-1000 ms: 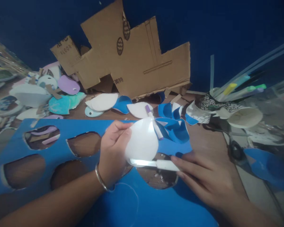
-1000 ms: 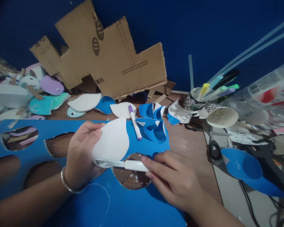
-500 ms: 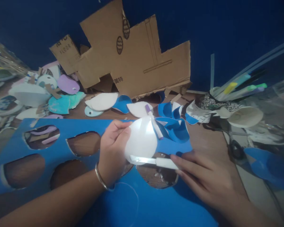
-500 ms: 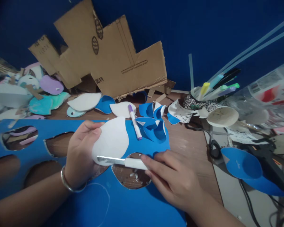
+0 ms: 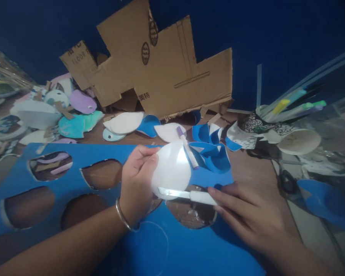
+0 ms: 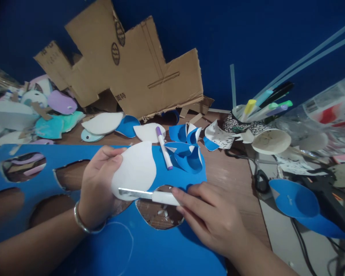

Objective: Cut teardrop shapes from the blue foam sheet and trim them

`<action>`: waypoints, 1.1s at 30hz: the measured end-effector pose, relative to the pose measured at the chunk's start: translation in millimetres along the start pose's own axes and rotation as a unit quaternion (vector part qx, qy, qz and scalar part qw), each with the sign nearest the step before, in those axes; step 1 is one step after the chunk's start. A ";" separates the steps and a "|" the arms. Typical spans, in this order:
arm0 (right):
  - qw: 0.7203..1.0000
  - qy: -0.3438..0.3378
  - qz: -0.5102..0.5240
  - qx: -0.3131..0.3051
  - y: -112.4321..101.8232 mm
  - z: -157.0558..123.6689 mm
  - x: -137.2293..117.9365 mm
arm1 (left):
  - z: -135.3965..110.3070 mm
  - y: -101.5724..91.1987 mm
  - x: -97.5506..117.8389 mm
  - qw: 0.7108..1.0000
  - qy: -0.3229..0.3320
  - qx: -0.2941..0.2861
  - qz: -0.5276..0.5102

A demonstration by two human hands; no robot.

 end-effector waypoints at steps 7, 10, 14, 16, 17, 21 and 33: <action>1.000 0.001 -0.002 -0.003 -0.3 -0.8 0.6 | 1.6 0.1 -2.2 1.000 0.002 0.000 -0.018; 1.000 0.002 -0.001 0.003 -0.5 -2.0 0.8 | 2.0 -0.9 -3.0 1.000 0.006 0.009 -0.017; 1.000 -0.007 -0.001 0.006 -1.4 -1.6 0.6 | 0.6 -0.2 -0.9 1.000 0.004 0.011 -0.003; 1.000 -0.012 -0.002 0.002 -1.9 -0.7 0.5 | -0.1 0.8 0.2 1.000 0.000 0.008 -0.005; 1.000 -0.013 -0.004 0.000 -2.2 -0.3 0.4 | -0.3 1.2 0.6 1.000 0.000 0.006 -0.008; 1.000 -0.010 -0.010 0.002 -3.1 0.0 0.4 | -0.3 1.2 0.6 1.000 0.004 0.006 -0.013; 1.000 -0.002 -0.013 0.007 -2.5 -0.4 0.1 | -0.1 0.0 -2.1 1.000 0.000 0.003 -0.027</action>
Point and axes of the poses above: each hand's wrist, its own z-axis towards the middle knuckle, its own y-axis out of the palm, x = y × z, the point moved 2 cm from there along z, towards the middle knuckle, and after that the axes turned 6 degrees about -x, right-handed, at the moved point
